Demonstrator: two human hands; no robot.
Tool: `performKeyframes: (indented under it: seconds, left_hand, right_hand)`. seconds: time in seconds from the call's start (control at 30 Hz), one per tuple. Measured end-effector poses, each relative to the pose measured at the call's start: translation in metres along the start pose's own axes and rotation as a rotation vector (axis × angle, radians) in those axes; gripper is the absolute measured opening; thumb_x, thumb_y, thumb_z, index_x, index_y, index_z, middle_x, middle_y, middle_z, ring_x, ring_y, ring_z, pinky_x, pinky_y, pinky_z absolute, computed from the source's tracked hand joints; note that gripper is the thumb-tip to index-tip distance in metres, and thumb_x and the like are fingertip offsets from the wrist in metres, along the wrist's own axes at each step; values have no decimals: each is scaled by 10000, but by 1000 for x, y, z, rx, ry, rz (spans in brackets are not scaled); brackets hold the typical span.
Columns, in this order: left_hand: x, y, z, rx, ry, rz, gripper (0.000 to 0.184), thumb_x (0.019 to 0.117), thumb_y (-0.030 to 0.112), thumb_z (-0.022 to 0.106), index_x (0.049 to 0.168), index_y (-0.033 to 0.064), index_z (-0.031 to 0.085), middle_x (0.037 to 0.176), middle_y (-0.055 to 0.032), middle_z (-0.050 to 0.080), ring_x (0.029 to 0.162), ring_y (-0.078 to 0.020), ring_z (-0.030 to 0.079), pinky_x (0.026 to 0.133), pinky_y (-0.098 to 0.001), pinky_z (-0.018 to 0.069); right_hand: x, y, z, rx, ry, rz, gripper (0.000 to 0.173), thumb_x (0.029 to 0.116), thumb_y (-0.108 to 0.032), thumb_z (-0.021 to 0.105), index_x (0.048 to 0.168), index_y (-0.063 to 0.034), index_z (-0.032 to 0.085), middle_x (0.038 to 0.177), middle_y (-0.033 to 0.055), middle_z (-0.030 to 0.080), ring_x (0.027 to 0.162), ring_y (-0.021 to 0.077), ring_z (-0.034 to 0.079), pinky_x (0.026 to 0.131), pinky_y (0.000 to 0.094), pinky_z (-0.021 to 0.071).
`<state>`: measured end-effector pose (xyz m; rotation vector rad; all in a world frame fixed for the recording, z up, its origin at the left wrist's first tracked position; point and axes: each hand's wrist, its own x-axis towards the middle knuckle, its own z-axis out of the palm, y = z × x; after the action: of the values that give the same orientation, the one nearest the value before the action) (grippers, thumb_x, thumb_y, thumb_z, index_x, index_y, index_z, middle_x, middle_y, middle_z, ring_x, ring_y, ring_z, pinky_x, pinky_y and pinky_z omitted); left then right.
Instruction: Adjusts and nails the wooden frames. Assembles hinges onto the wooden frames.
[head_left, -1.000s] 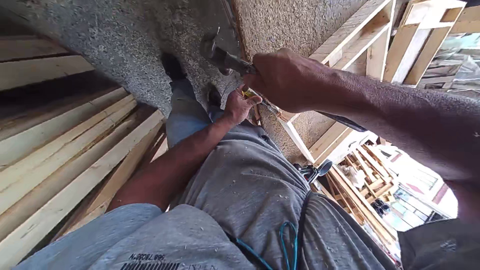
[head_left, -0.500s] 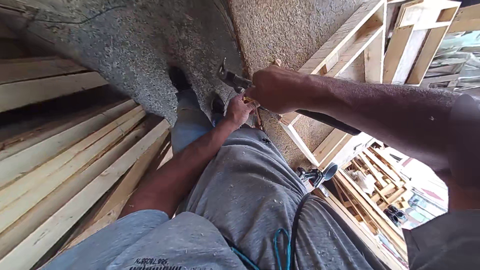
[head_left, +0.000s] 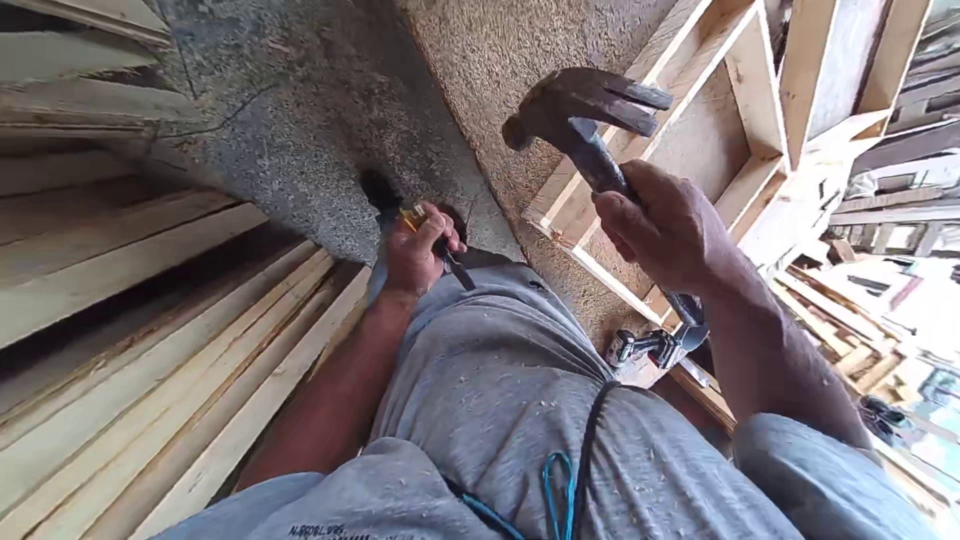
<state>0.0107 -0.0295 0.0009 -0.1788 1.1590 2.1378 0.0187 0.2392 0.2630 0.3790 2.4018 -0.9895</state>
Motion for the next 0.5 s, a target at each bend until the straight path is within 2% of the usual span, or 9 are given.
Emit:
performKeyframes:
  seconds: [0.03, 0.07, 0.13, 0.17, 0.23, 0.3, 0.37, 0.43, 0.5]
  left_hand:
    - [-3, 4, 10, 208, -120, 45, 87, 977, 169, 613, 1038, 108, 611, 810, 24, 660, 655, -92, 633, 636, -299, 581]
    - [-4, 11, 26, 478, -255, 57, 171, 935, 200, 680, 1040, 66, 659, 870, 7, 689, 712, -69, 648, 674, -270, 578]
    - [1, 15, 70, 938, -539, -7, 359, 917, 277, 696, 1211, 72, 702, 1075, -64, 738, 959, -124, 698, 902, -350, 581]
    - [5, 9, 93, 1109, -641, -71, 497, 911, 277, 689, 1371, 97, 632, 1137, -97, 735, 1019, -187, 705, 947, -419, 572]
    - [19, -12, 131, 1376, -758, -250, 781, 909, 261, 668, 1612, 163, 342, 1125, -172, 715, 1026, -337, 701, 922, -575, 553]
    - [30, -41, 150, 1528, -796, -376, 906, 914, 233, 662, 1667, 254, 158, 1198, -242, 690, 1105, -430, 679, 943, -661, 520]
    - [36, -61, 150, 1617, -811, -411, 916, 919, 205, 647, 1665, 345, 134, 1251, -252, 675, 1153, -448, 660, 960, -681, 504]
    - [31, -62, 143, 1681, -803, -433, 809, 939, 217, 625, 1639, 373, 252, 1280, -227, 674, 1178, -434, 654, 969, -676, 504]
    - [17, -50, 129, 1761, -831, -436, 514, 924, 223, 634, 1434, 211, 572, 1194, -223, 702, 1129, -443, 671, 917, -697, 515]
  right_hand:
    - [-14, 18, 5, 52, 105, 19, 351, 1066, -475, 467, 1069, -153, 608, 658, -44, 584, 500, 89, 572, 433, 300, 518]
    - [-28, 37, 13, 106, 201, 51, 367, 1061, -480, 474, 1087, -144, 617, 659, -36, 592, 504, 100, 578, 446, 315, 525]
    - [-54, 72, 31, 208, 335, 144, 366, 1061, -461, 477, 1083, -124, 618, 657, -33, 598, 511, 96, 584, 475, 310, 537]
    - [-67, 86, 40, 276, 378, 193, 357, 1063, -445, 475, 1064, -115, 613, 661, -34, 598, 517, 89, 587, 488, 296, 543]
    - [-91, 109, 57, 414, 438, 273, 347, 1066, -421, 464, 1022, -105, 601, 663, -41, 592, 520, 83, 582, 493, 276, 536]
    - [-115, 127, 74, 554, 459, 335, 316, 1067, -364, 457, 1043, -79, 591, 666, -38, 593, 509, 89, 578, 481, 277, 537]
    - [-136, 141, 90, 666, 474, 372, 267, 1058, -318, 484, 1054, -71, 585, 662, -30, 583, 493, 102, 562, 460, 283, 524]
    - [-157, 155, 104, 681, 461, 407, 277, 1045, -348, 519, 1070, -83, 594, 672, -32, 581, 505, 102, 563, 467, 285, 523]
    - [-175, 168, 116, 644, 436, 446, 312, 1034, -406, 537, 1066, -104, 610, 676, -33, 587, 511, 106, 571, 472, 299, 528]
